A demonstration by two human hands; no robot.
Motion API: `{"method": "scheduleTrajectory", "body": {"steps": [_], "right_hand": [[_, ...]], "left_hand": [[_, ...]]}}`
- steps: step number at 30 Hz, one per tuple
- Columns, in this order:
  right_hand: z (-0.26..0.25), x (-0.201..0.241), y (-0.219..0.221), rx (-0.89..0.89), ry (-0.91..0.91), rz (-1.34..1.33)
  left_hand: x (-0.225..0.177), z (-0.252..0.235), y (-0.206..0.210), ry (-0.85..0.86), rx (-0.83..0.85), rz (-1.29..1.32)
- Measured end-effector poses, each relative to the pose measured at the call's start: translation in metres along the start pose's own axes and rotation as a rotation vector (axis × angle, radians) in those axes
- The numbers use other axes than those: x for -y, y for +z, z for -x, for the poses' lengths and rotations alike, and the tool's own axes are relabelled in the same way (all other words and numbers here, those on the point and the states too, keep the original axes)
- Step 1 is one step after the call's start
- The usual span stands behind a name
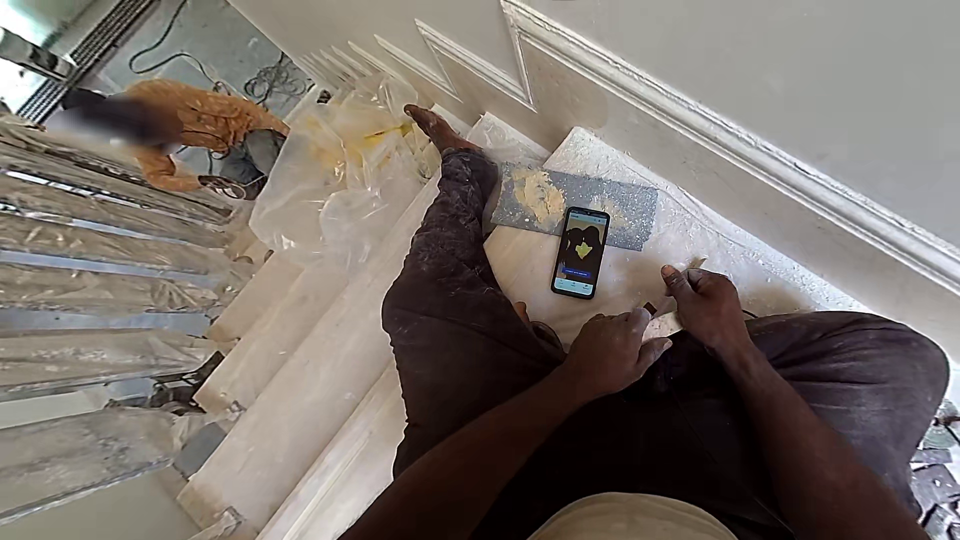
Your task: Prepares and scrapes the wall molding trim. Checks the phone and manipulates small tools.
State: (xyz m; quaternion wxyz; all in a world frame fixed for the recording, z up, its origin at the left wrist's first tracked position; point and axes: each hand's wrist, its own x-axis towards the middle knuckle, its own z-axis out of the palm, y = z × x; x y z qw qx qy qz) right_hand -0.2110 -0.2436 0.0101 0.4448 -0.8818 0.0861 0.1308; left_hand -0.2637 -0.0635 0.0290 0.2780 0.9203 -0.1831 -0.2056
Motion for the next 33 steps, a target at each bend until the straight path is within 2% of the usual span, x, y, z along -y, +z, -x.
{"method": "scheduleTrajectory", "body": {"steps": [4, 9, 13, 17, 21, 23, 24, 29, 33], "right_hand": [[-0.004, -0.004, -0.003, -0.046, -0.028, -0.127], [-0.004, -0.007, 0.001, 0.057, -0.064, -0.166], [0.002, -0.002, -0.002, 0.082, -0.017, -0.214], [0.005, -0.003, -0.004, 0.053, -0.026, -0.298], [0.003, -0.006, -0.003, -0.006, -0.035, -0.234], [0.002, -0.006, -0.001, -0.018, -0.048, -0.239], [0.002, -0.006, 0.0, -0.008, -0.054, -0.261], [0.003, -0.005, -0.001, 0.043, -0.082, -0.308], [0.002, -0.008, -0.003, 0.002, -0.061, -0.22]], "left_hand": [[0.002, -0.007, -0.003, -0.113, 0.017, 0.075], [0.019, -0.011, -0.005, -0.183, -0.044, 0.154], [0.018, -0.011, -0.008, -0.195, -0.07, 0.181], [0.015, -0.015, -0.013, -0.288, -0.176, 0.281], [0.052, -0.024, -0.032, -0.436, -0.386, 0.399], [0.065, -0.023, -0.032, -0.409, -0.438, 0.405], [0.065, -0.02, -0.031, -0.373, -0.412, 0.398], [0.037, -0.016, -0.004, -0.023, -0.121, 0.259], [0.024, -0.021, -0.001, 0.016, -0.045, 0.118]]}}
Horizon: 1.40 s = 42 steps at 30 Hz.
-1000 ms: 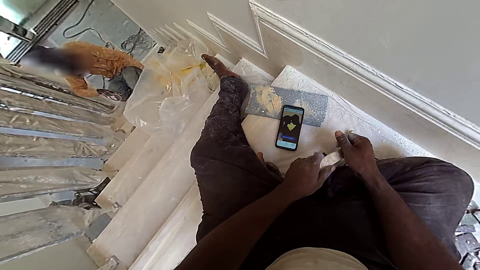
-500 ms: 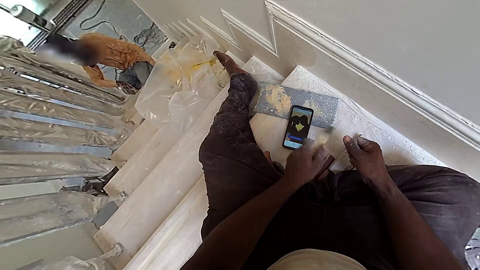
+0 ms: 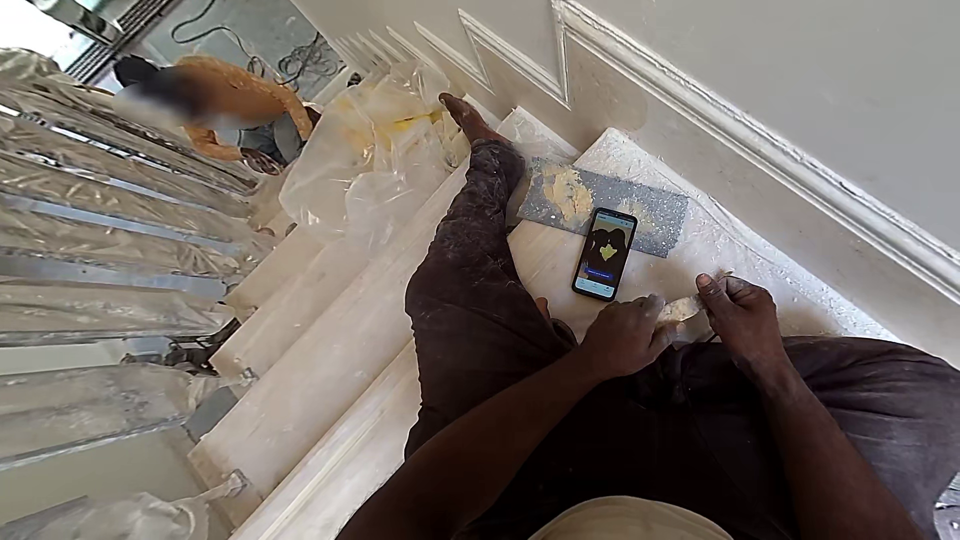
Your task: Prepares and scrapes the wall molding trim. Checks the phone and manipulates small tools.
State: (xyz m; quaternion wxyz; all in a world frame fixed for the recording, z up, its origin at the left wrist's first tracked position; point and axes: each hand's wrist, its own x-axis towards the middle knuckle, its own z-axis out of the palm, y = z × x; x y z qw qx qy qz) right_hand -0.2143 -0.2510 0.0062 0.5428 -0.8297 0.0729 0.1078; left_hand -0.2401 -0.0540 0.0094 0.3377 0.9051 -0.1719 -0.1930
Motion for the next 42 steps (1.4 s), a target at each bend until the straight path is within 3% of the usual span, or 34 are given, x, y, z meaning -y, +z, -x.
{"method": "scheduleTrajectory", "body": {"steps": [7, 25, 33, 42], "right_hand": [[0.0, 0.002, 0.005, 0.104, 0.034, 0.033], [-0.003, 0.0, 0.004, -0.033, -0.049, 0.118], [-0.001, -0.001, 0.006, 0.0, -0.045, 0.232], [-0.003, -0.002, 0.007, 0.002, 0.01, 0.281]], "left_hand": [[0.006, 0.004, -0.002, 0.065, -0.078, -0.112], [-0.011, 0.002, -0.002, -0.085, -0.046, -0.159], [0.005, -0.005, -0.004, -0.063, 0.179, -0.03], [0.006, -0.006, -0.004, -0.047, 0.25, -0.083]]}}
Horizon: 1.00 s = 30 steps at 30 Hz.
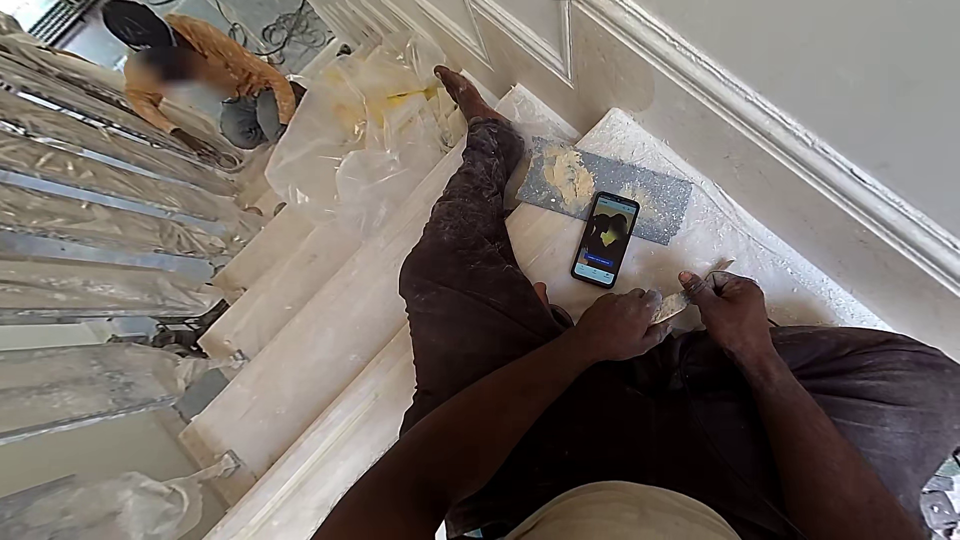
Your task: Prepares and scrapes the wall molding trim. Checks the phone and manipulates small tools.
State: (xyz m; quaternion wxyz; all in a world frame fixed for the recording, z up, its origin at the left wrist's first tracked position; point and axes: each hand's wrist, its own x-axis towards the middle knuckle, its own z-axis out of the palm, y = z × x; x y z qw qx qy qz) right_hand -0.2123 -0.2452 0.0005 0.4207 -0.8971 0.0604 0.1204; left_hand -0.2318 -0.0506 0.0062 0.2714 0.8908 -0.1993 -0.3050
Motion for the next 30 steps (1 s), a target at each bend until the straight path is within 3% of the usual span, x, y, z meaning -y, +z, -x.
{"method": "scheduleTrajectory", "body": {"steps": [22, 30], "right_hand": [[-0.001, 0.002, -0.002, 0.049, 0.079, 0.006], [0.001, 0.001, -0.002, 0.08, 0.026, 0.0]], "left_hand": [[0.005, 0.0, 0.002, 0.034, -0.024, 0.031], [0.028, -0.003, -0.011, 0.036, -0.234, 0.248]]}}
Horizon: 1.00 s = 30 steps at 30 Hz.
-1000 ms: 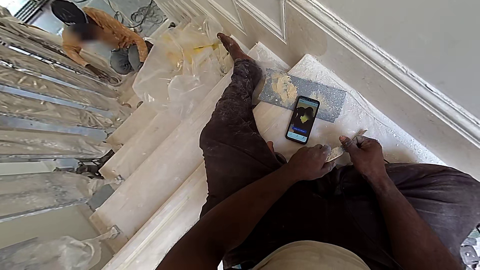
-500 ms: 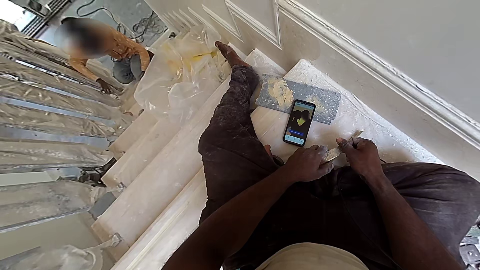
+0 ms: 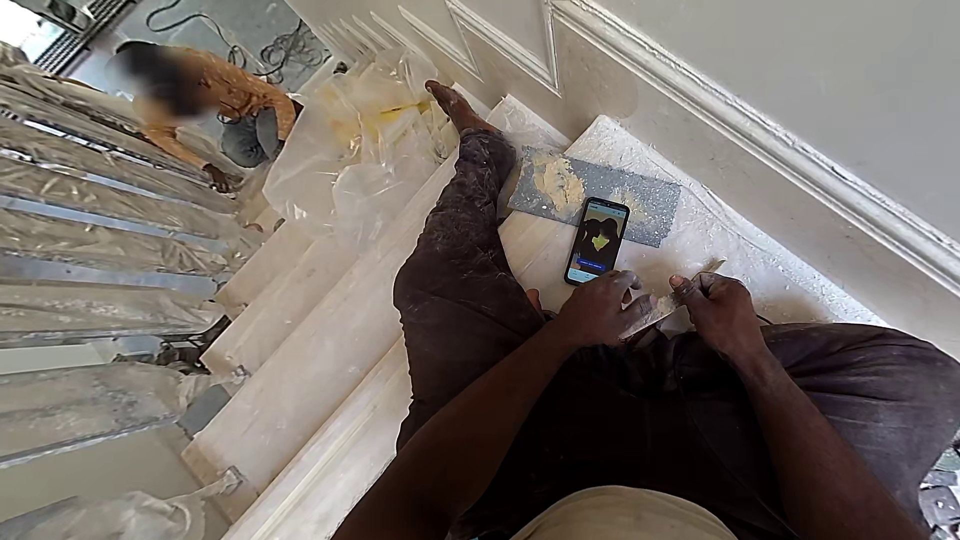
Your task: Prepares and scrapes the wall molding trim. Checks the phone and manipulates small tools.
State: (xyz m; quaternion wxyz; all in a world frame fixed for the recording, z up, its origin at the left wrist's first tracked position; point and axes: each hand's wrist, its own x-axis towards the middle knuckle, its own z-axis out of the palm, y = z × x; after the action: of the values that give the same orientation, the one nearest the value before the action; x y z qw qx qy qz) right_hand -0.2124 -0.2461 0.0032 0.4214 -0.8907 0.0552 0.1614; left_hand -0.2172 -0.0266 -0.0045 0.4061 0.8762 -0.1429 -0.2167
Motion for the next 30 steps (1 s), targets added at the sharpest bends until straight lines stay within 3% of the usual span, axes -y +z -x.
{"method": "scheduleTrajectory", "body": {"steps": [6, 11, 23, 30], "right_hand": [[0.002, 0.0, 0.001, 0.012, -0.059, -0.006], [0.002, 0.002, 0.001, 0.006, -0.046, -0.003], [0.003, 0.006, 0.001, 0.002, -0.066, 0.003], [0.004, 0.005, 0.0, -0.004, -0.071, -0.008]], "left_hand": [[0.031, -0.017, -0.052, -0.282, -0.298, 0.0], [0.062, -0.028, -0.061, -0.531, -0.288, 0.12], [0.055, -0.033, -0.053, -0.574, -0.196, -0.091], [0.056, -0.029, -0.057, -0.565, -0.225, 0.038]]}}
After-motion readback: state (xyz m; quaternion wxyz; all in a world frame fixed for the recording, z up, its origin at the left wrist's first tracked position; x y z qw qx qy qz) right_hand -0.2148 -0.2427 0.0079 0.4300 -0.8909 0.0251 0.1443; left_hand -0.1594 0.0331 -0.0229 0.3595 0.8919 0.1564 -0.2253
